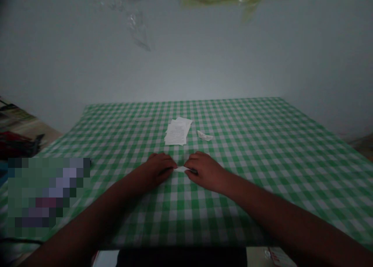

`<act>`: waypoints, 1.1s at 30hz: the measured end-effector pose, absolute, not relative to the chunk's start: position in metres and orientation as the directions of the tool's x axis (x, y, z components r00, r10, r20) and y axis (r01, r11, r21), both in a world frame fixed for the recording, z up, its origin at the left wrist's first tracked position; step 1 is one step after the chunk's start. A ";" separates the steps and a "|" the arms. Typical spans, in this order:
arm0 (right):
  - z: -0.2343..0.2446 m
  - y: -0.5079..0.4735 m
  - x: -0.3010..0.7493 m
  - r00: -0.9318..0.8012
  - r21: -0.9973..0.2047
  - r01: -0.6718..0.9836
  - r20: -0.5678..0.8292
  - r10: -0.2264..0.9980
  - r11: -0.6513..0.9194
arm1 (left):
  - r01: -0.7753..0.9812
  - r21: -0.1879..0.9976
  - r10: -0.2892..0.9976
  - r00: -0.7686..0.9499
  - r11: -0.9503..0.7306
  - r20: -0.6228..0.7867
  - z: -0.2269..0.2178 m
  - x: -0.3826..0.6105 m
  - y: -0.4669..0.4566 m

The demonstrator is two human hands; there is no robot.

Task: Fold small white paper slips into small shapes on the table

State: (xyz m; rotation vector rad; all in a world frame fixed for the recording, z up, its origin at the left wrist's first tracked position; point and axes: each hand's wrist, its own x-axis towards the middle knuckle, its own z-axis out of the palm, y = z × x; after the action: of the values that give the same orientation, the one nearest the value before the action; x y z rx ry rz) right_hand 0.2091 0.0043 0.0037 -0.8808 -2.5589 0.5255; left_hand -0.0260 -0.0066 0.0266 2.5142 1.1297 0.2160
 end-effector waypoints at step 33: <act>-0.001 0.006 0.206 -0.662 -0.473 0.518 0.307 0.684 0.713 | 0.718 0.510 0.855 0.514 -0.473 0.069 0.007 -0.017 -0.005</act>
State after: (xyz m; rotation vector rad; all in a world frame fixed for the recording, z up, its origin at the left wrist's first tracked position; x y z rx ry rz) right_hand 0.2056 0.0059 -0.0009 -0.9205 -2.4514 0.4795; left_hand -0.0173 -0.0046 0.0069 2.3395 1.2934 0.4427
